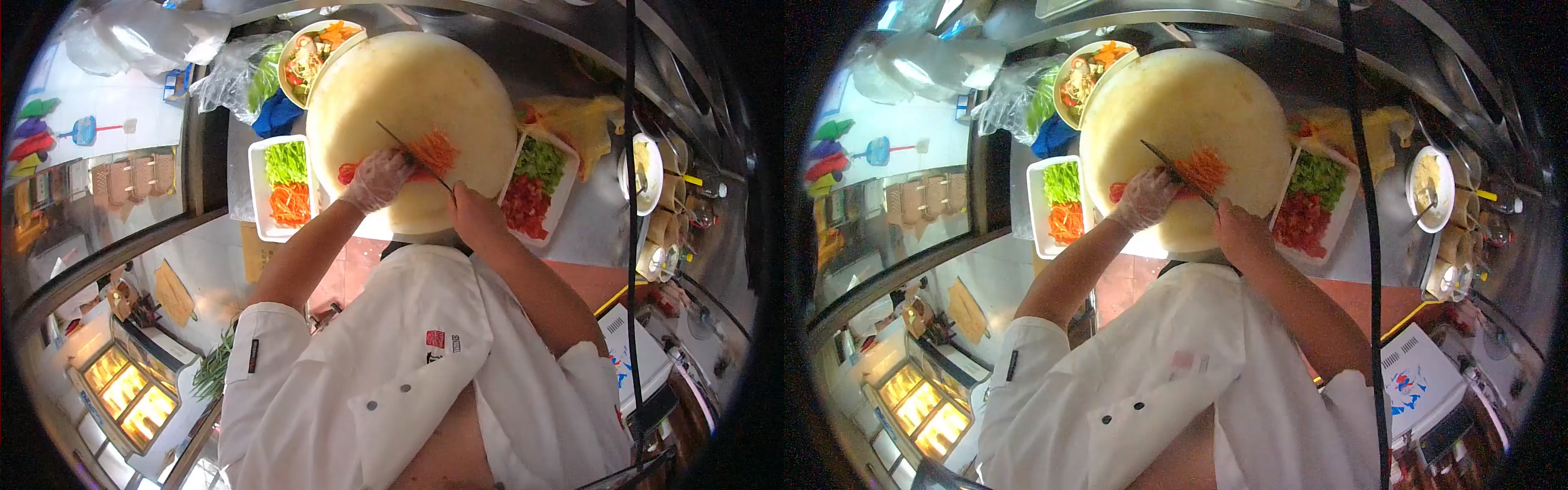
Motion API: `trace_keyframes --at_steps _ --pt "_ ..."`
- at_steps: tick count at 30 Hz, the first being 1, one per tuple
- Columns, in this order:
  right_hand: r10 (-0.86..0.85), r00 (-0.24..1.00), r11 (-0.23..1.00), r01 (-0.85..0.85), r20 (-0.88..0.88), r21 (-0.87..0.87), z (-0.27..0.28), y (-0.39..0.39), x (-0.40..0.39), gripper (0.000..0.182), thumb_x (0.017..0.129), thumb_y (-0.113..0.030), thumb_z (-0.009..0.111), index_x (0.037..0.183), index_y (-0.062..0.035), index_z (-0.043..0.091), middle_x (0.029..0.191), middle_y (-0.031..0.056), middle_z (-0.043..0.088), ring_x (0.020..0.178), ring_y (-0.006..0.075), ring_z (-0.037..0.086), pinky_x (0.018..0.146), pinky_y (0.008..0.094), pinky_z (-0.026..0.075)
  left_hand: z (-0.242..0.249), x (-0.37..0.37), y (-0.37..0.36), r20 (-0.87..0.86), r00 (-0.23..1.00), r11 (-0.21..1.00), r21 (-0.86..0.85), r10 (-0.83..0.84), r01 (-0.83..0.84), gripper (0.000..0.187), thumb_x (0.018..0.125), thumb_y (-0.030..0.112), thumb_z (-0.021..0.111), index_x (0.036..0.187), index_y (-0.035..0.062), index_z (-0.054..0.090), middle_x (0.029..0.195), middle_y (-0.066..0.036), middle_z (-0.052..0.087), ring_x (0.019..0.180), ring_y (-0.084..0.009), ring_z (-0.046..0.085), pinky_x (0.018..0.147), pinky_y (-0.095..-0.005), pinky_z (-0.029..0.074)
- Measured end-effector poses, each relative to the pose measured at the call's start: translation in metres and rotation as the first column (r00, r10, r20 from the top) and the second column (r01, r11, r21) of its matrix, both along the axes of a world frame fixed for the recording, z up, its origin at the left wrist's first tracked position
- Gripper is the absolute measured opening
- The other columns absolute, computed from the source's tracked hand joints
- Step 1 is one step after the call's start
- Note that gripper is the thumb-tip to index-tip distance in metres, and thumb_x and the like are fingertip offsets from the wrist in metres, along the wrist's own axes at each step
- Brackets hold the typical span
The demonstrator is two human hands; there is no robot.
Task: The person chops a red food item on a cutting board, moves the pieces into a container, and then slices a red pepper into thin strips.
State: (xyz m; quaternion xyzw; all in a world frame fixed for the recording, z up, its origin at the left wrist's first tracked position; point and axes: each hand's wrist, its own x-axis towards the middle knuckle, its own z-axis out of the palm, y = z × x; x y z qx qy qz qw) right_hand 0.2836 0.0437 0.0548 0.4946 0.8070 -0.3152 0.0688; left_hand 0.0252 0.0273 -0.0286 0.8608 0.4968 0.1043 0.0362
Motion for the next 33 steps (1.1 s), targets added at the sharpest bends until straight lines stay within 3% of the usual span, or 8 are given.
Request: trace_keyframes --at_steps 8,11,13,16,20,22,26,33 --pt "-0.015 0.998 0.999 0.018 -0.065 0.045 0.001 -0.006 -0.002 0.024 0.106 -0.027 0.055 0.105 -0.0023 0.053 0.093 0.0248 0.071 0.084 0.0467 0.071 0.073 0.0599 0.056 0.010 -0.007 -0.005 -0.082 0.996 0.998 0.065 -0.015 0.020 0.043 0.090 0.023 0.061 0.131 0.0168 0.070 0.129 -0.003 0.067 0.109 -0.0252 0.065 0.089 -0.0399 0.055" --pt "-0.024 0.999 0.998 0.022 -0.039 -0.055 0.028 -0.009 0.002 0.025 0.106 -0.027 0.055 0.106 -0.0024 0.052 0.091 0.0239 0.071 0.084 0.0474 0.071 0.073 0.0597 0.057 0.006 -0.007 -0.004 -0.051 0.999 0.999 0.044 -0.016 0.018 0.044 0.089 0.023 0.062 0.132 0.0165 0.070 0.130 -0.004 0.067 0.108 -0.0247 0.065 0.088 -0.0397 0.056" --pt "-0.021 0.999 0.999 0.022 -0.030 0.031 -0.013 -0.013 0.001 0.025 0.107 -0.027 0.054 0.107 -0.0025 0.052 0.090 0.0234 0.071 0.084 0.0475 0.071 0.073 0.0594 0.057 0.002 -0.008 -0.010 0.003 1.000 0.998 0.062 0.018 -0.018 0.043 0.090 0.023 0.062 0.131 0.0155 0.070 0.130 -0.004 0.067 0.108 -0.0250 0.064 0.087 -0.0399 0.056" --pt "-0.014 1.000 0.999 0.015 -0.018 0.031 -0.006 -0.011 -0.008 0.025 0.107 -0.027 0.053 0.108 -0.0025 0.052 0.089 0.0230 0.071 0.084 0.0475 0.071 0.074 0.0594 0.057 0.007 -0.010 -0.009 -0.091 0.996 0.998 -0.059 0.004 -0.010 0.041 0.090 0.022 0.063 0.130 0.0135 0.070 0.128 -0.007 0.067 0.108 -0.0280 0.065 0.089 -0.0417 0.056" --pt "-0.041 0.999 0.998 0.040 -0.022 -0.052 0.027 -0.010 -0.008 0.024 0.107 -0.026 0.053 0.108 -0.0023 0.054 0.089 0.0235 0.071 0.084 0.0467 0.072 0.075 0.0592 0.057 0.013 -0.012 -0.007 0.073 0.997 1.000 -0.027 -0.009 0.011 0.038 0.089 0.021 0.065 0.125 0.0114 0.071 0.125 -0.010 0.067 0.108 -0.0314 0.065 0.092 -0.0445 0.055" --pt "-0.022 0.999 1.000 0.022 -0.036 0.007 -0.009 -0.015 -0.008 0.024 0.107 -0.026 0.053 0.109 -0.0023 0.054 0.089 0.0242 0.071 0.086 0.0466 0.072 0.076 0.0589 0.057 0.004 -0.016 -0.011 0.084 0.996 1.000 0.001 -0.015 0.015 0.033 0.089 0.020 0.067 0.119 0.0095 0.072 0.123 -0.012 0.067 0.109 -0.0337 0.065 0.092 -0.0476 0.054" --pt "-0.019 1.000 0.998 0.018 -0.007 -0.063 0.026 -0.012 -0.015 0.024 0.107 -0.025 0.053 0.111 -0.0020 0.053 0.090 0.0249 0.071 0.086 0.0460 0.072 0.078 0.0584 0.057 0.006 -0.020 -0.006 0.090 0.996 1.000 -0.006 -0.030 0.031 0.033 0.088 0.021 0.068 0.120 0.0130 0.074 0.121 -0.011 0.068 0.106 -0.0329 0.066 0.090 -0.0485 0.054" --pt "-0.019 1.000 0.999 0.019 -0.006 -0.034 0.008 -0.021 -0.018 0.026 0.108 -0.028 0.052 0.110 -0.0017 0.053 0.092 0.0237 0.072 0.089 0.0436 0.073 0.079 0.0573 0.058 -0.002 -0.027 -0.014 0.074 0.997 0.999 -0.010 -0.038 0.039 0.031 0.090 0.022 0.068 0.120 0.0196 0.074 0.121 -0.008 0.069 0.104 -0.0318 0.066 0.089 -0.0487 0.054"
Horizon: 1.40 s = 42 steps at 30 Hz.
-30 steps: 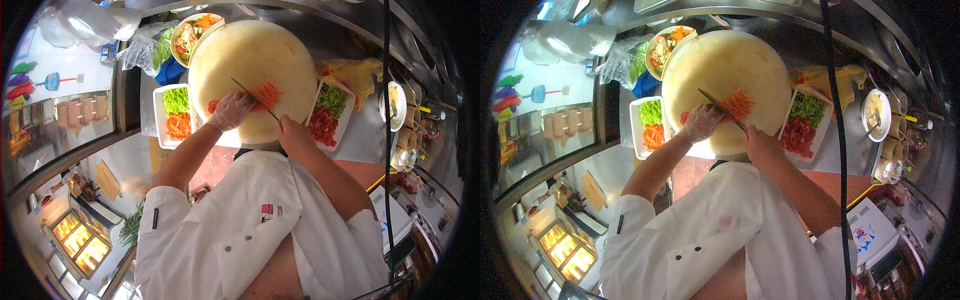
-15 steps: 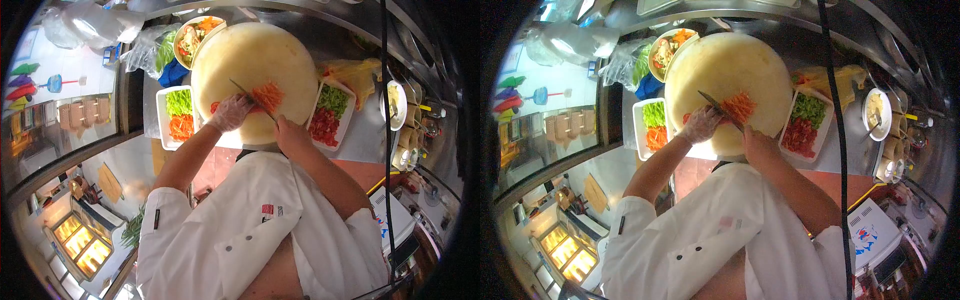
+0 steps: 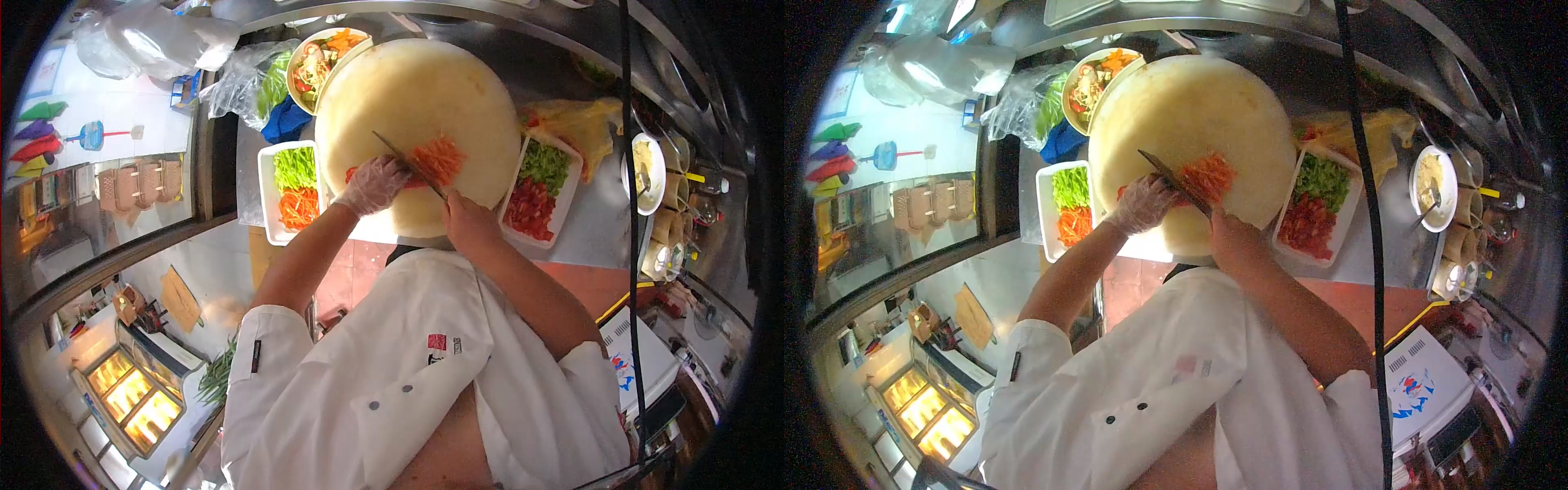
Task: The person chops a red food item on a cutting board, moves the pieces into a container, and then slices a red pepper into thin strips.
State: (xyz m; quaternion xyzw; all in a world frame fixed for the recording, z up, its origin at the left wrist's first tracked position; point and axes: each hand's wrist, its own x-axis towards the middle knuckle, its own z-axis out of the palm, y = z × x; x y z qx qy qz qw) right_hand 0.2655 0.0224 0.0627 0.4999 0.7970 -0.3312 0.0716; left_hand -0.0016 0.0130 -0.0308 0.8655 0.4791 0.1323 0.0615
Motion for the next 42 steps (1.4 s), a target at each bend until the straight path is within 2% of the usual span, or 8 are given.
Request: trace_keyframes --at_steps 7,10,23,26,28,35,38,42 --pt "0.027 1.000 0.999 -0.027 -0.015 0.036 -0.007 0.003 -0.006 0.027 0.109 -0.027 0.050 0.111 -0.0005 0.054 0.095 0.0237 0.072 0.083 0.0455 0.073 0.075 0.0564 0.059 0.004 -0.003 0.005 -0.079 0.997 0.999 -0.050 -0.024 0.020 0.031 0.090 0.020 0.063 0.119 0.0133 0.073 0.125 -0.007 0.068 0.114 -0.0304 0.064 0.097 -0.0435 0.053" --pt "0.001 1.000 1.000 0.000 0.013 -0.024 0.007 0.001 -0.004 0.028 0.109 -0.028 0.050 0.111 0.0000 0.054 0.093 0.0245 0.072 0.084 0.0463 0.072 0.077 0.0573 0.058 0.011 -0.004 0.004 0.039 0.999 0.998 -0.068 0.009 -0.006 0.035 0.088 0.018 0.068 0.122 0.0154 0.073 0.122 -0.010 0.068 0.108 -0.0331 0.064 0.090 -0.0486 0.054" --pt "-0.009 0.999 0.997 0.012 -0.041 0.073 -0.020 -0.006 -0.016 0.027 0.108 -0.027 0.052 0.113 -0.0005 0.054 0.089 0.0256 0.072 0.081 0.0463 0.073 0.073 0.0567 0.058 0.004 -0.012 -0.001 0.030 0.999 0.998 -0.048 0.036 -0.035 0.038 0.084 0.015 0.068 0.121 0.0153 0.073 0.121 -0.009 0.068 0.112 -0.0333 0.064 0.093 -0.0492 0.053" --pt "-0.005 0.999 0.997 0.008 0.040 -0.073 0.021 -0.003 -0.018 0.028 0.108 -0.027 0.053 0.114 0.0001 0.054 0.088 0.0251 0.072 0.080 0.0457 0.073 0.072 0.0559 0.058 0.000 -0.016 0.001 0.011 1.000 1.000 -0.019 0.015 -0.015 0.037 0.085 0.017 0.068 0.122 0.0165 0.073 0.122 -0.008 0.068 0.112 -0.0323 0.064 0.094 -0.0483 0.053" --pt "-0.013 0.999 0.999 0.014 -0.030 0.038 -0.012 -0.007 -0.014 0.029 0.108 -0.027 0.053 0.115 0.0005 0.053 0.087 0.0255 0.072 0.079 0.0456 0.073 0.071 0.0561 0.058 0.001 -0.015 -0.002 0.036 0.999 0.999 -0.027 0.025 -0.024 0.038 0.087 0.020 0.067 0.125 0.0170 0.073 0.126 -0.006 0.069 0.110 -0.0307 0.065 0.095 -0.0462 0.054" --pt "-0.018 1.000 0.999 0.017 -0.008 -0.050 0.017 -0.009 -0.018 0.028 0.108 -0.028 0.052 0.112 -0.0005 0.054 0.088 0.0266 0.072 0.079 0.0461 0.072 0.072 0.0569 0.057 -0.007 -0.015 -0.004 -0.006 0.999 0.999 -0.013 0.050 -0.050 0.034 0.084 0.022 0.068 0.117 0.0163 0.074 0.124 -0.007 0.069 0.108 -0.0288 0.066 0.092 -0.0451 0.054" --pt "-0.046 0.999 0.998 0.046 -0.010 0.034 -0.027 -0.012 -0.021 0.028 0.108 -0.028 0.051 0.111 -0.0003 0.054 0.092 0.0260 0.072 0.083 0.0462 0.072 0.075 0.0571 0.057 -0.009 -0.017 -0.011 -0.032 0.998 0.998 0.017 0.056 -0.055 0.032 0.083 0.022 0.067 0.114 0.0154 0.074 0.120 -0.007 0.069 0.106 -0.0280 0.066 0.089 -0.0447 0.054" --pt "-0.035 0.999 0.998 0.034 -0.004 -0.048 0.010 -0.008 -0.029 0.028 0.109 -0.028 0.050 0.111 -0.0002 0.054 0.094 0.0261 0.072 0.089 0.0466 0.072 0.080 0.0572 0.056 0.005 -0.019 -0.005 -0.013 0.999 0.999 0.010 0.037 -0.037 0.028 0.084 0.022 0.066 0.110 0.0145 0.075 0.114 -0.007 0.069 0.101 -0.0277 0.066 0.085 -0.0439 0.054"
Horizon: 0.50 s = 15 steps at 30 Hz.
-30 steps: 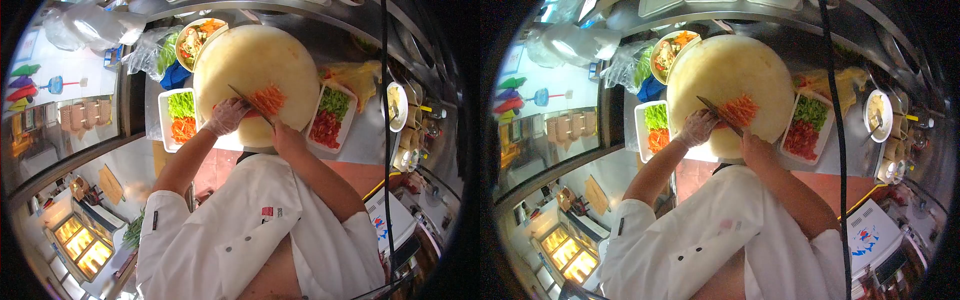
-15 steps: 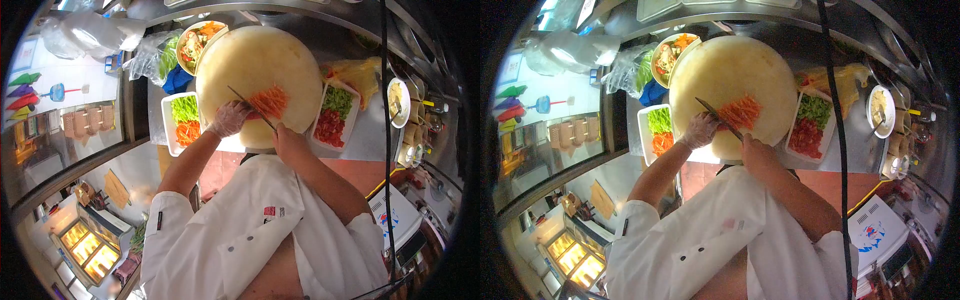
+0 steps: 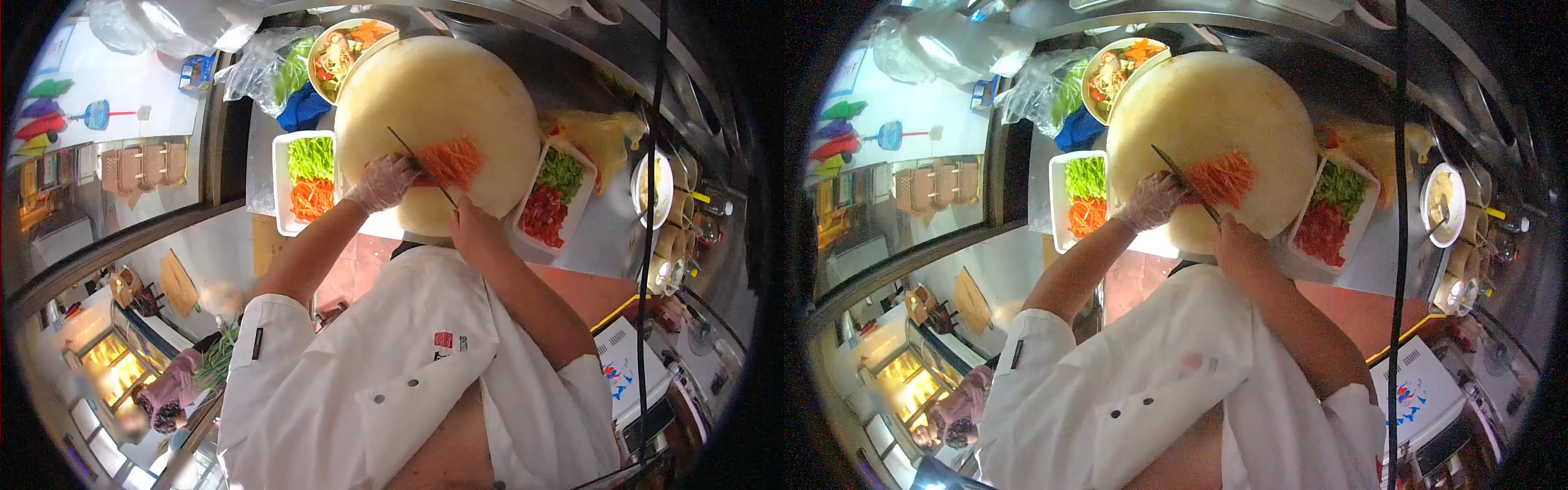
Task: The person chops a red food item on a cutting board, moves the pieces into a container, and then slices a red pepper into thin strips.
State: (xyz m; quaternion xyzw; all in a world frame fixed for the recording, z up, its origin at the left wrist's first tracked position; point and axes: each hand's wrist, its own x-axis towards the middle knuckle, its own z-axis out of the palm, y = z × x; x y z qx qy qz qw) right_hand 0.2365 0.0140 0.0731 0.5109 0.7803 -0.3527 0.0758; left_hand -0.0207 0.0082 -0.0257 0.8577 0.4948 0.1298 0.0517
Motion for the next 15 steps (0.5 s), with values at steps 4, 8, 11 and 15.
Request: trace_keyframes --at_steps 4,8,11,15 --pt "0.012 1.000 1.000 -0.012 -0.025 0.011 -0.023 -0.004 0.005 0.028 0.109 -0.028 0.051 0.111 -0.0002 0.054 0.095 0.0267 0.072 0.091 0.0469 0.072 0.082 0.0569 0.056 -0.014 0.001 -0.007 -0.009 0.999 0.996 0.077 0.053 -0.052 0.026 0.087 0.023 0.065 0.109 0.0140 0.075 0.112 -0.007 0.069 0.100 -0.0283 0.066 0.086 -0.0441 0.054" --pt "-0.002 0.999 1.000 0.001 -0.050 -0.026 0.010 0.001 0.000 0.027 0.109 -0.028 0.052 0.110 -0.0004 0.053 0.094 0.0278 0.071 0.090 0.0481 0.071 0.080 0.0580 0.056 -0.009 -0.002 -0.003 0.015 0.999 1.000 -0.006 0.029 -0.029 0.027 0.089 0.022 0.064 0.112 0.0140 0.074 0.114 -0.008 0.068 0.103 -0.0293 0.066 0.088 -0.0446 0.053" --pt "0.011 1.000 1.000 -0.011 0.022 -0.003 -0.020 -0.001 0.001 0.028 0.109 -0.029 0.051 0.111 -0.0005 0.052 0.094 0.0285 0.071 0.089 0.0493 0.071 0.079 0.0595 0.055 -0.022 -0.001 -0.017 0.005 0.999 0.998 0.044 0.036 -0.036 0.028 0.089 0.022 0.064 0.114 0.0151 0.074 0.117 -0.008 0.068 0.106 -0.0296 0.065 0.089 -0.0453 0.053" --pt "0.043 0.998 0.996 -0.040 0.039 -0.085 0.004 0.001 -0.003 0.028 0.110 -0.028 0.050 0.112 0.0002 0.051 0.094 0.0286 0.071 0.088 0.0495 0.071 0.078 0.0594 0.055 -0.013 -0.004 -0.010 0.011 0.999 0.999 0.032 0.042 -0.042 0.029 0.089 0.022 0.064 0.116 0.0167 0.074 0.119 -0.007 0.067 0.105 -0.0288 0.065 0.088 -0.0460 0.052"
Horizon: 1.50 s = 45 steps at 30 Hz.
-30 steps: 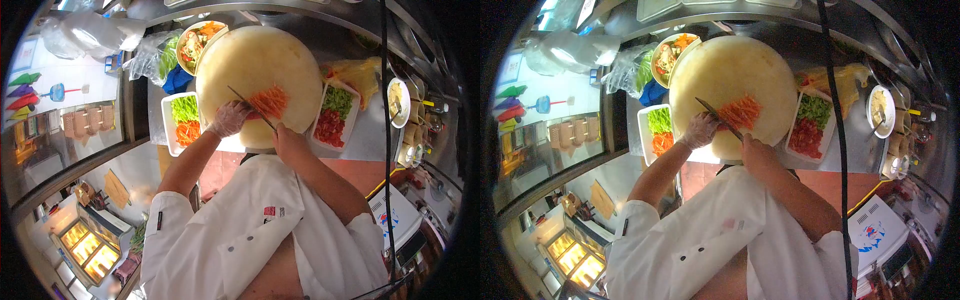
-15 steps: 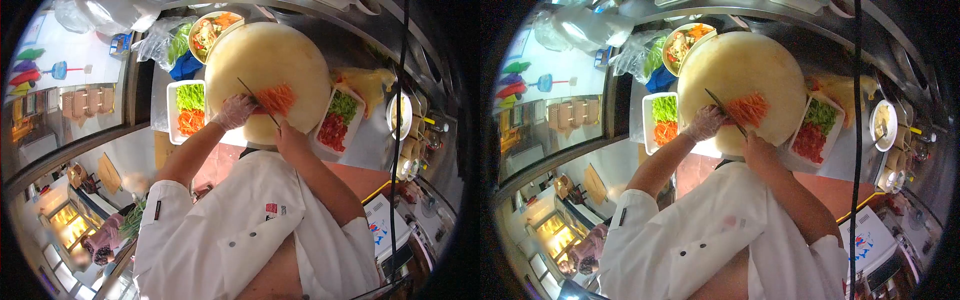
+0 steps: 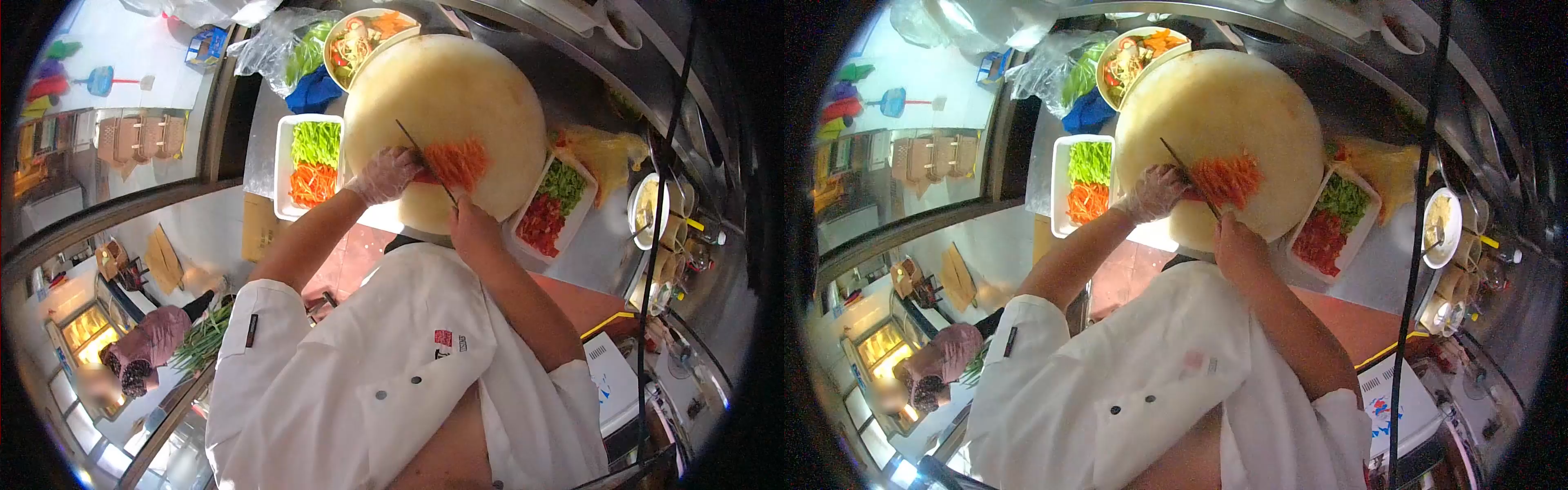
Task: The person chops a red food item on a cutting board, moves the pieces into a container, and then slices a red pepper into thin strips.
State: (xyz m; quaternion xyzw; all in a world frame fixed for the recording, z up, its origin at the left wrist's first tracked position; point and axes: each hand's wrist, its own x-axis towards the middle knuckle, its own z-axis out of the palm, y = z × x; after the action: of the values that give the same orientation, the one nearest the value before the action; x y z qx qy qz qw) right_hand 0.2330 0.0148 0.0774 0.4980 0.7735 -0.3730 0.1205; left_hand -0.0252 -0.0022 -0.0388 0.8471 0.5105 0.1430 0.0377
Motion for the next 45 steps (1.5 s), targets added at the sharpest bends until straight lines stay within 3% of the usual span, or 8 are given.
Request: trace_keyframes --at_steps 7,19,22,28,31,34,37,45 --pt "0.025 0.999 0.993 -0.020 -0.041 0.120 -0.025 0.000 -0.004 0.029 0.110 -0.026 0.050 0.119 0.0013 0.051 0.096 0.0280 0.071 0.088 0.0484 0.071 0.079 0.0593 0.055 -0.012 -0.002 -0.002 -0.095 0.995 0.997 -0.078 0.021 -0.029 0.031 0.091 0.028 0.067 0.121 0.0262 0.075 0.123 -0.005 0.068 0.106 -0.0268 0.064 0.090 -0.0468 0.050" --pt "0.036 0.999 0.985 -0.029 -0.038 0.167 -0.027 -0.004 -0.002 0.029 0.106 -0.026 0.054 0.116 0.0009 0.053 0.090 0.0270 0.071 0.085 0.0488 0.070 0.077 0.0595 0.055 -0.011 -0.004 -0.006 0.000 0.999 0.998 0.027 0.052 -0.052 0.034 0.088 0.027 0.067 0.122 0.0227 0.075 0.121 -0.007 0.066 0.107 -0.0276 0.065 0.092 -0.0485 0.050" --pt "0.052 0.995 0.978 -0.034 -0.087 0.207 -0.040 -0.012 0.001 0.027 0.106 -0.025 0.054 0.115 0.0007 0.053 0.090 0.0276 0.071 0.085 0.0487 0.071 0.077 0.0592 0.055 -0.005 -0.001 -0.009 -0.019 0.997 0.994 -0.086 0.071 -0.072 0.032 0.088 0.027 0.067 0.119 0.0202 0.074 0.120 -0.009 0.065 0.107 -0.0284 0.064 0.091 -0.0492 0.050" --pt "0.020 0.999 0.995 -0.017 -0.034 0.102 -0.019 -0.005 -0.010 0.025 0.107 -0.024 0.053 0.112 0.0006 0.052 0.093 0.0283 0.071 0.087 0.0483 0.071 0.078 0.0593 0.055 -0.009 -0.005 -0.012 0.059 0.997 0.991 0.125 0.044 -0.052 0.027 0.087 0.026 0.067 0.112 0.0178 0.073 0.111 -0.010 0.065 0.102 -0.0297 0.063 0.089 -0.0491 0.049" --pt "0.029 0.998 0.990 -0.020 -0.061 0.142 -0.031 -0.006 -0.011 0.026 0.108 -0.024 0.052 0.112 0.0010 0.052 0.094 0.0284 0.072 0.087 0.0485 0.071 0.078 0.0590 0.055 0.001 -0.006 -0.018 -0.103 0.992 0.994 -0.065 0.076 -0.083 0.033 0.093 0.026 0.062 0.124 0.0189 0.072 0.128 -0.008 0.066 0.116 -0.0269 0.063 0.096 -0.0468 0.049" --pt "0.035 0.999 0.994 -0.031 -0.036 0.105 -0.008 -0.008 -0.014 0.026 0.108 -0.024 0.052 0.111 0.0011 0.052 0.094 0.0282 0.072 0.087 0.0486 0.071 0.078 0.0587 0.056 -0.013 -0.009 -0.015 0.074 0.996 0.998 0.001 0.058 -0.058 0.034 0.088 0.025 0.067 0.120 0.0190 0.073 0.118 -0.011 0.065 0.110 -0.0311 0.062 0.092 -0.0492 0.048" --pt "0.056 0.997 0.987 -0.048 -0.052 0.154 -0.038 -0.010 -0.009 0.026 0.108 -0.025 0.052 0.111 0.0007 0.052 0.094 0.0279 0.072 0.088 0.0483 0.071 0.078 0.0583 0.056 -0.009 -0.008 -0.018 -0.055 0.997 0.998 0.027 0.055 -0.053 0.032 0.087 0.023 0.066 0.119 0.0187 0.073 0.117 -0.010 0.065 0.110 -0.0314 0.062 0.092 -0.0493 0.048" --pt "0.054 0.998 0.992 -0.050 -0.033 0.117 -0.011 -0.010 -0.013 0.027 0.109 -0.026 0.052 0.112 0.0009 0.053 0.092 0.0283 0.071 0.087 0.0480 0.071 0.078 0.0577 0.056 -0.014 -0.012 -0.022 0.055 0.997 0.998 -0.003 0.057 -0.056 0.033 0.088 0.022 0.063 0.119 0.0174 0.073 0.124 -0.009 0.066 0.116 -0.0311 0.062 0.099 -0.0484 0.048"
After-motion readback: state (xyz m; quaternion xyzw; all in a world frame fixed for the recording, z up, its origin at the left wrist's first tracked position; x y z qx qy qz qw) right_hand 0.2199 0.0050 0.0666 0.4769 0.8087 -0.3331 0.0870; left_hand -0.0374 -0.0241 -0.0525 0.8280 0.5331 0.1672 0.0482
